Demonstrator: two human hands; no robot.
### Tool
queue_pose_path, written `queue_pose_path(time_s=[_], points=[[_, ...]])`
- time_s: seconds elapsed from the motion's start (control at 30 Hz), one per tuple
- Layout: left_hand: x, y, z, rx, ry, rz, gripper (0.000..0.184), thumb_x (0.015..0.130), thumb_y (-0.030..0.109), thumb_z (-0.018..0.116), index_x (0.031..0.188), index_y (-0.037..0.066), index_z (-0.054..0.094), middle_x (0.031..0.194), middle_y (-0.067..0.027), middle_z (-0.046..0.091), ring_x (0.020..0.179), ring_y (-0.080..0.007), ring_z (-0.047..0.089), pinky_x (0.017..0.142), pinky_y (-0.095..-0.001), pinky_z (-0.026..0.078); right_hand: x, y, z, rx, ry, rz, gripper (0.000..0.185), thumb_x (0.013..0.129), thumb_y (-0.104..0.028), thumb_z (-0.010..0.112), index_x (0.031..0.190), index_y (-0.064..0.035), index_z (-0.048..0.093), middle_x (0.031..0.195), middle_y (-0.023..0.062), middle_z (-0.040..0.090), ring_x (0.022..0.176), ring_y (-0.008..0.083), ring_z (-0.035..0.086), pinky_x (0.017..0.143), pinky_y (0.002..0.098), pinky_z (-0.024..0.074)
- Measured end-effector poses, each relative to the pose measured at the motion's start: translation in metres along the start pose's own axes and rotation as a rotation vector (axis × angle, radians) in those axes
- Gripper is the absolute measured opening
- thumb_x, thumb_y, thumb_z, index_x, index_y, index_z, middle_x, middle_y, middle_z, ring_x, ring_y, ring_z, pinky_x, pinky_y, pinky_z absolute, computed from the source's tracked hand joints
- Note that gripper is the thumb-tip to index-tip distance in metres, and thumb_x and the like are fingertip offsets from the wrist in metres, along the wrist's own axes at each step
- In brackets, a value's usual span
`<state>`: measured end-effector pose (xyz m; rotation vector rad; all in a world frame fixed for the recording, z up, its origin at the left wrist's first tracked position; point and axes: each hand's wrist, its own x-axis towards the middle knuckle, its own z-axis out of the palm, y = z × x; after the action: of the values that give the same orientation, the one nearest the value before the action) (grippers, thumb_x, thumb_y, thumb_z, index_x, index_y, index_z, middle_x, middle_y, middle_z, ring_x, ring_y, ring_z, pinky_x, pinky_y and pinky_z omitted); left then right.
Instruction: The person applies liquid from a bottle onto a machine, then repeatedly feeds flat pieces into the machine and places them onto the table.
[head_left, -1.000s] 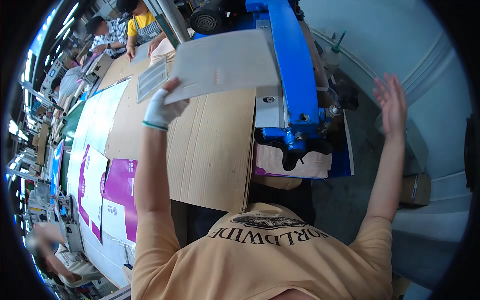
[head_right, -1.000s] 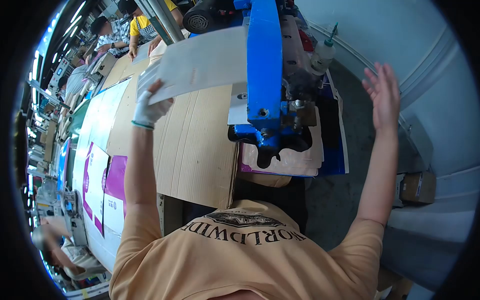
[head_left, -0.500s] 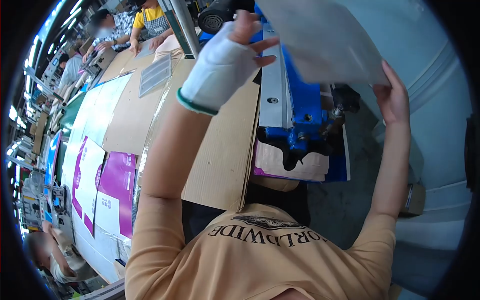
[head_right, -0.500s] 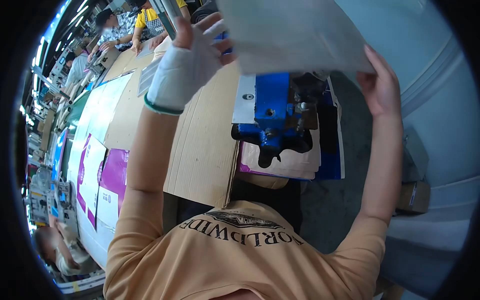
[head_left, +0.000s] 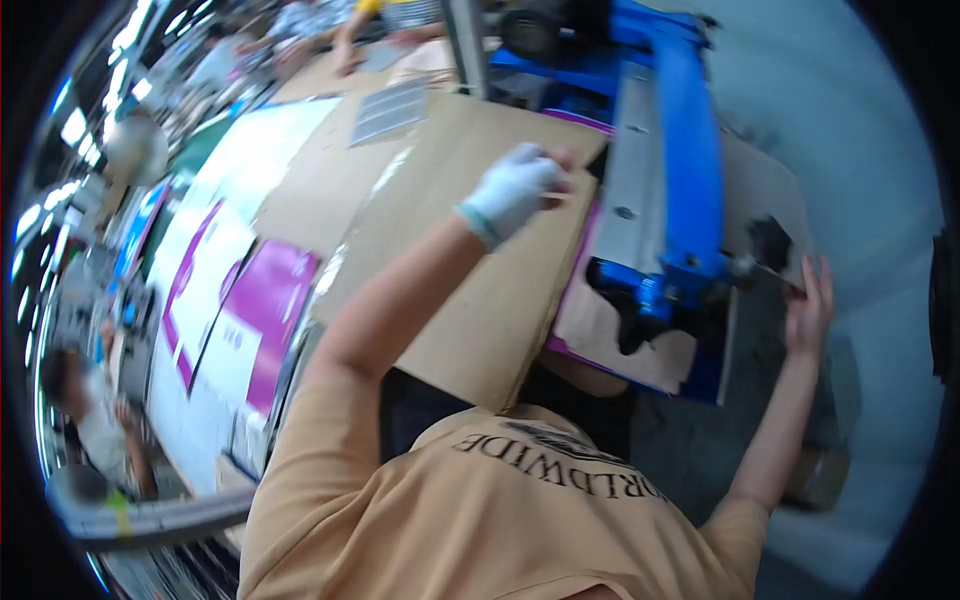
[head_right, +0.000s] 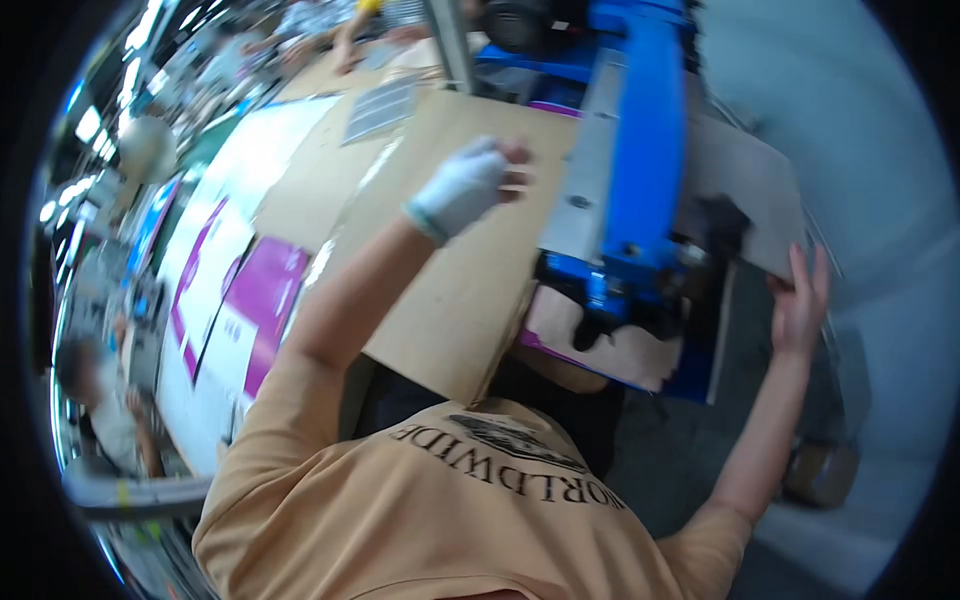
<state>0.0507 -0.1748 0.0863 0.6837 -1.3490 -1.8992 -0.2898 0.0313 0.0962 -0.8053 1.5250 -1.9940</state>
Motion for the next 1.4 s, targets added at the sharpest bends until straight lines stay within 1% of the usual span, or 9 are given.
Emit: queue_pose_path(time_s=[0.2,0.5,0.6,0.7,0.77,0.9,1.03,1.17,1.4], points=[[0.015,0.003,0.022,-0.052,-0.003,-0.278,0.048,0.071,0.061,0.051,0.07,0.014,0.044,0.067,0.0013,0.046,0.062,-0.0113,0.045,0.056,-0.0251,0.038,-0.009,0.023,-0.012,-0.427,-0.076,0.094,0.076,0.083,-0.047,0.042,0.134,-0.01,-0.001,0.138,0.0135,0.011,0.123,0.0307,0.023,0.095,0.0485,0.0258],[0.015,0.015,-0.011,-0.447,0.045,-0.371,0.015,0.076,0.012,0.06,0.088,0.005,0.055,0.086,-0.0068,0.057,0.082,-0.0172,0.054,0.08,-0.0299,0.042,-0.041,0.036,-0.057,-0.279,0.027,0.016,0.081,0.083,-0.039,0.047,0.131,-0.0044,-0.008,0.137,0.013,0.014,0.123,0.0309,0.024,0.096,0.0473,0.0253],[0.012,0.008,-0.049,1.085,-0.118,0.352,0.016,0.074,0.008,0.059,0.09,0.006,0.055,0.089,-0.0061,0.058,0.084,-0.0168,0.055,0.077,-0.0287,0.043,-0.057,0.036,-0.055,-0.233,0.134,0.073,0.082,0.082,-0.036,0.05,0.131,-0.0029,-0.007,0.135,0.0139,0.02,0.12,0.0313,0.029,0.094,0.0463,0.0291],[-0.005,0.033,-0.063,1.383,-0.05,0.447,0.02,0.073,0.006,0.058,0.093,0.008,0.055,0.09,-0.0062,0.059,0.082,-0.0186,0.055,0.074,-0.028,0.044,-0.055,0.043,-0.064,-0.294,0.165,0.018,0.081,0.082,-0.033,0.052,0.131,-0.0025,-0.005,0.132,0.0159,0.025,0.118,0.0317,0.033,0.092,0.0459,0.0324],[-0.005,0.034,-0.088,1.321,0.046,0.695,0.019,0.074,0.018,0.058,0.09,0.008,0.055,0.079,-0.0064,0.057,0.073,-0.0153,0.056,0.065,-0.027,0.045,-0.048,0.048,-0.068,-0.359,0.182,-0.089,0.078,0.082,-0.028,0.053,0.131,-0.0021,-0.003,0.131,0.0179,0.026,0.117,0.0319,0.034,0.092,0.0457,0.0338],[-0.07,0.114,-0.054,0.567,0.383,0.151,0.021,0.076,0.018,0.058,0.086,0.001,0.053,0.07,-0.0034,0.052,0.062,-0.0105,0.051,0.053,-0.0226,0.042,-0.034,0.048,-0.064,-0.667,0.152,-0.606,0.072,0.082,-0.013,0.054,0.131,-0.0013,0.002,0.13,0.022,0.025,0.114,0.0326,0.038,0.091,0.0443,0.0353],[-0.127,0.125,-0.086,1.153,0.521,0.928,0.026,0.069,0.017,0.067,0.086,0.002,0.054,0.08,-0.0054,0.053,0.065,-0.0116,0.051,0.055,-0.0231,0.043,-0.042,0.045,-0.046,-0.889,0.17,-0.748,0.07,0.08,-0.005,0.054,0.131,-0.0014,0.007,0.129,0.0236,0.025,0.112,0.0336,0.04,0.091,0.0427,0.0363],[-0.201,0.11,-0.105,1.981,0.619,1.029,0.029,0.05,0.001,0.065,0.075,0.007,0.052,0.099,-0.0025,0.053,0.085,-0.0213,0.051,0.073,-0.0353,0.043,-0.047,0.07,-0.063,-1.008,0.224,-0.683,0.067,0.08,-0.003,0.053,0.131,-0.0007,0.01,0.13,0.023,0.025,0.112,0.0339,0.04,0.09,0.0413,0.0368],[-0.257,0.054,-0.188,2.074,0.819,0.791,0.013,0.052,0.005,0.064,0.057,0.009,0.053,0.106,-0.0015,0.051,0.1,-0.023,0.047,0.085,-0.0372,0.038,-0.072,0.098,-0.078,-1.192,0.3,-0.573,0.061,0.081,-0.011,0.053,0.129,0.0006,0.017,0.13,0.0224,0.025,0.115,0.0321,0.037,0.094,0.0382,0.0328]])
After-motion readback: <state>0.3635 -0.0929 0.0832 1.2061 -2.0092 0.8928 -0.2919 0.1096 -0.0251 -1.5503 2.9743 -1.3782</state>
